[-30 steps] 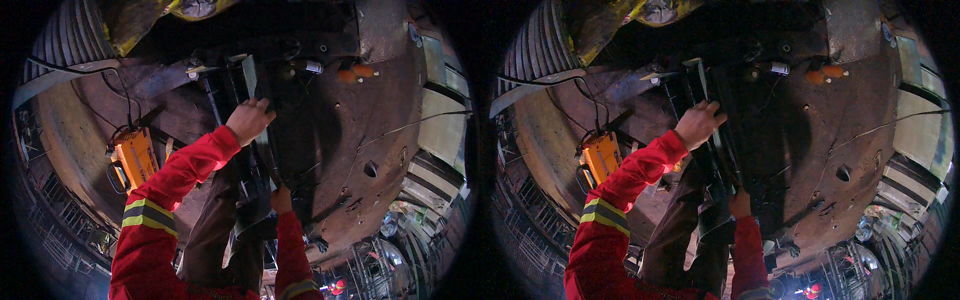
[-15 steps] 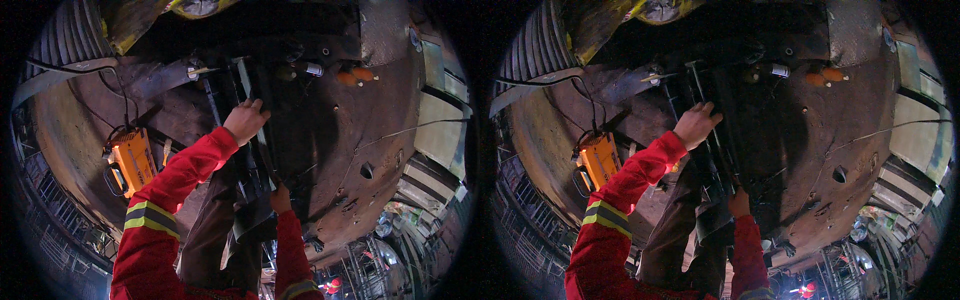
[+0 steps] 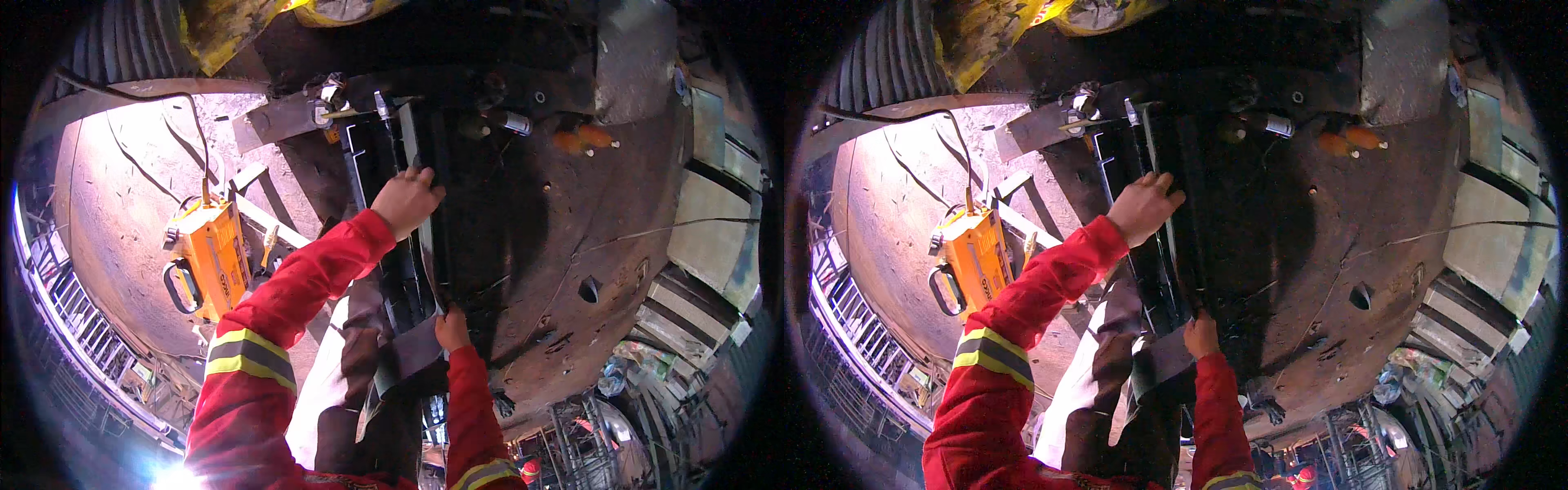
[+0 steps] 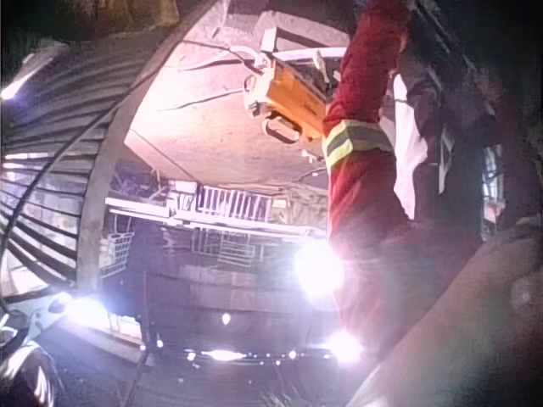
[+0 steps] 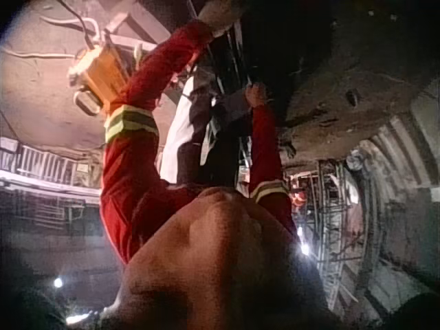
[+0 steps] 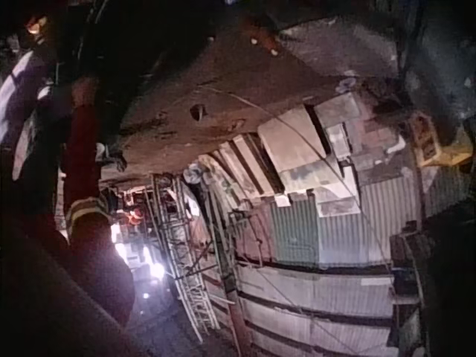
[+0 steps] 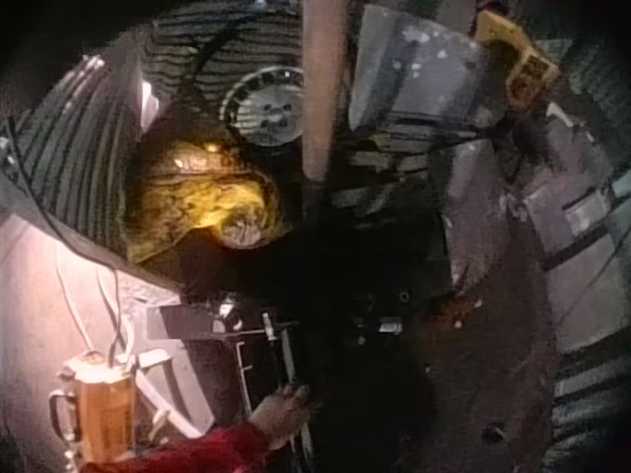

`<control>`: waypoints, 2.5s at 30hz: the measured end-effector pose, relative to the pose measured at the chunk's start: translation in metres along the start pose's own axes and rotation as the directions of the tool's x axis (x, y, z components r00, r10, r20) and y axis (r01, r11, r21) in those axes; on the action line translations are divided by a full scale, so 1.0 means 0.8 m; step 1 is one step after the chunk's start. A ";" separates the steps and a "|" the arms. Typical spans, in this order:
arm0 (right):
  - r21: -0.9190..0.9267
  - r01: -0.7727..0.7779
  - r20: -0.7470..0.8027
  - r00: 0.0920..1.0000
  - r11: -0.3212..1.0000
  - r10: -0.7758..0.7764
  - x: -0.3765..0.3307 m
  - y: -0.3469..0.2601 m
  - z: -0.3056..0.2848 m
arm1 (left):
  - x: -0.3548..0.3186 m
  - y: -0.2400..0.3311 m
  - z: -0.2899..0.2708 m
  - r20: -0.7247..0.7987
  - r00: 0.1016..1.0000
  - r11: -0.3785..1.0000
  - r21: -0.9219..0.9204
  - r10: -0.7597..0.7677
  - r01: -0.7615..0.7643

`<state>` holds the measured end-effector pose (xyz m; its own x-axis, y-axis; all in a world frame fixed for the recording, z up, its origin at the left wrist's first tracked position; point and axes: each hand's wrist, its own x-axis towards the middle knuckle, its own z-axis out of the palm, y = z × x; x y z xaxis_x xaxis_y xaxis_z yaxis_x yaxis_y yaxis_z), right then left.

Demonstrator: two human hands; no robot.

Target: The person lifts a large, dark metal sheet and maneuvers it into a curved metal structure. They repeatedly adjust the sheet's position, bending and aligning it against the frame to ensure a proper fit. The person uses both hands to press and slide the sheet into place within the assembly.

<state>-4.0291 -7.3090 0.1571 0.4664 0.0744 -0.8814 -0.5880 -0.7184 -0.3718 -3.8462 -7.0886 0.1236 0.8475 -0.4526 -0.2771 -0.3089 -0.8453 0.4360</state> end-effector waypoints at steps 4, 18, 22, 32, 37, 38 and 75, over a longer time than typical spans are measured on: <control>0.004 0.140 -0.079 0.987 0.990 -0.139 0.005 0.030 0.012 | 0.002 0.013 0.002 -0.012 1.000 1.000 -0.011 0.003 -0.003; -0.111 0.079 0.149 0.987 0.991 -0.062 0.025 -0.026 0.007 | -0.006 0.019 0.026 -0.145 0.977 0.986 -0.087 -0.154 0.143; -0.040 0.196 0.117 0.975 0.980 -0.190 0.043 -0.021 0.005 | -0.002 0.029 0.014 -0.118 0.977 0.984 -0.058 -0.175 0.169; -0.271 0.286 0.099 0.958 0.919 -0.269 0.047 0.000 0.020 | -0.015 0.026 0.019 -0.065 0.967 0.968 -0.067 -0.248 0.244; -0.131 0.211 0.133 0.972 0.969 -0.194 0.052 0.010 0.019 | -0.015 0.018 -0.006 0.030 0.977 0.940 -0.266 -0.213 0.213; -0.097 0.175 0.132 0.978 0.980 -0.162 0.049 0.015 0.015 | -0.014 0.018 -0.006 0.027 0.977 0.917 -0.341 -0.210 0.206; 0.017 0.322 -0.095 0.943 0.947 -0.319 0.051 -0.010 0.011 | 0.037 -0.044 0.011 0.174 0.573 0.224 -0.801 -0.801 0.555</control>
<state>-4.0112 -7.2940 0.1216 0.6902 0.2337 -0.6848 -0.4176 -0.6442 -0.6408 -3.8144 -7.0750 0.0923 0.6584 0.3680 -0.6566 0.7470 -0.2129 0.6298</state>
